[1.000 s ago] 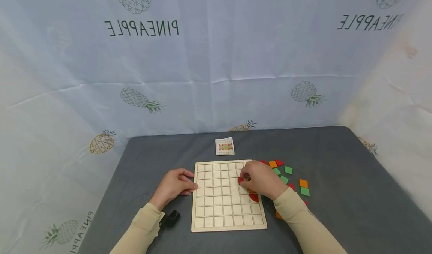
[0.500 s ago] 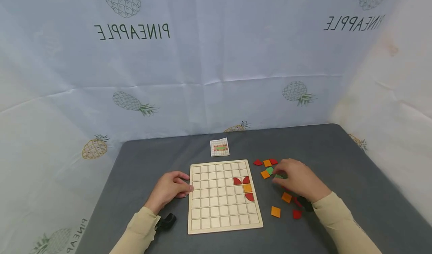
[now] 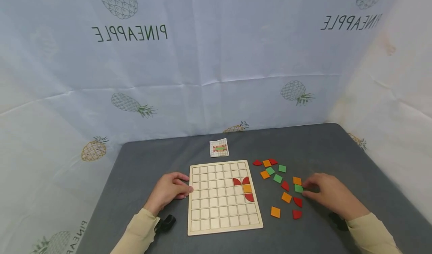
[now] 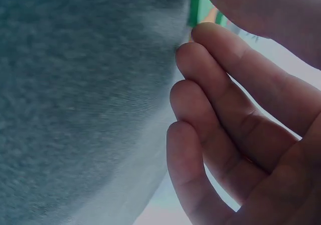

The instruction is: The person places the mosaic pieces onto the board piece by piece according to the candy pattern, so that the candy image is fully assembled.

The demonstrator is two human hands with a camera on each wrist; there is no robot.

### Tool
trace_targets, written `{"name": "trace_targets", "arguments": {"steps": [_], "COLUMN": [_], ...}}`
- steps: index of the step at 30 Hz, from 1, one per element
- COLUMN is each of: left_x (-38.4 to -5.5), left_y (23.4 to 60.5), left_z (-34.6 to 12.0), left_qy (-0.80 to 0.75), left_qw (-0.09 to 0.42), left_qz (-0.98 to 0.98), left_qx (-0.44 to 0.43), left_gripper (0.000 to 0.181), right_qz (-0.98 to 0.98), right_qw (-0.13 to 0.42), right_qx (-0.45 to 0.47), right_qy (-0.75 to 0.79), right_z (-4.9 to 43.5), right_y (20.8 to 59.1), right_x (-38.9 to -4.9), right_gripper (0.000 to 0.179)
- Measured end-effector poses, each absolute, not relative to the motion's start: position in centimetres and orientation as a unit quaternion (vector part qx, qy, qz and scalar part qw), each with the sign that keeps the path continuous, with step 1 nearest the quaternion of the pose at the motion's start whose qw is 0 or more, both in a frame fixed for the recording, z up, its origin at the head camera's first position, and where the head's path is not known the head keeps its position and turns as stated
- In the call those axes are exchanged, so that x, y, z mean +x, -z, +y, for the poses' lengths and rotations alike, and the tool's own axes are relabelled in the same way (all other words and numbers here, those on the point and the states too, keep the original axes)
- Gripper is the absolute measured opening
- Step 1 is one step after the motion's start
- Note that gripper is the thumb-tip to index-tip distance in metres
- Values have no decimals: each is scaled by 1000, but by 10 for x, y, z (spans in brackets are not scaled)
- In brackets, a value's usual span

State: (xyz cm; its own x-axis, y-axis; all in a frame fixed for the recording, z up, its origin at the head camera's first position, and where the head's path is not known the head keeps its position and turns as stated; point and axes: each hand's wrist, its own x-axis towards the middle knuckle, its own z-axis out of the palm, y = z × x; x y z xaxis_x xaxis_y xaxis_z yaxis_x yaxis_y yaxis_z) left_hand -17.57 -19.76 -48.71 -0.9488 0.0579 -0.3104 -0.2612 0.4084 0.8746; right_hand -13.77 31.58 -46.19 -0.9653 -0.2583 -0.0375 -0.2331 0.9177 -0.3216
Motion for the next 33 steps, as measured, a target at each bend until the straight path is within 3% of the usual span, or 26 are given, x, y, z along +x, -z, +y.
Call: {"name": "trace_targets", "arguments": {"steps": [33], "left_x": [-174], "left_y": [485], "left_z": [-197], "left_qy": [-536], "left_qw": [144], "left_qz": [829], "left_qx": [-68], "left_gripper": [48], "right_qz": [971], "right_qw": [61], "right_qx": [-160], "right_qy": [168], "right_z": [299], "right_y": [461], "right_x": [-147], "right_gripper": [24]}}
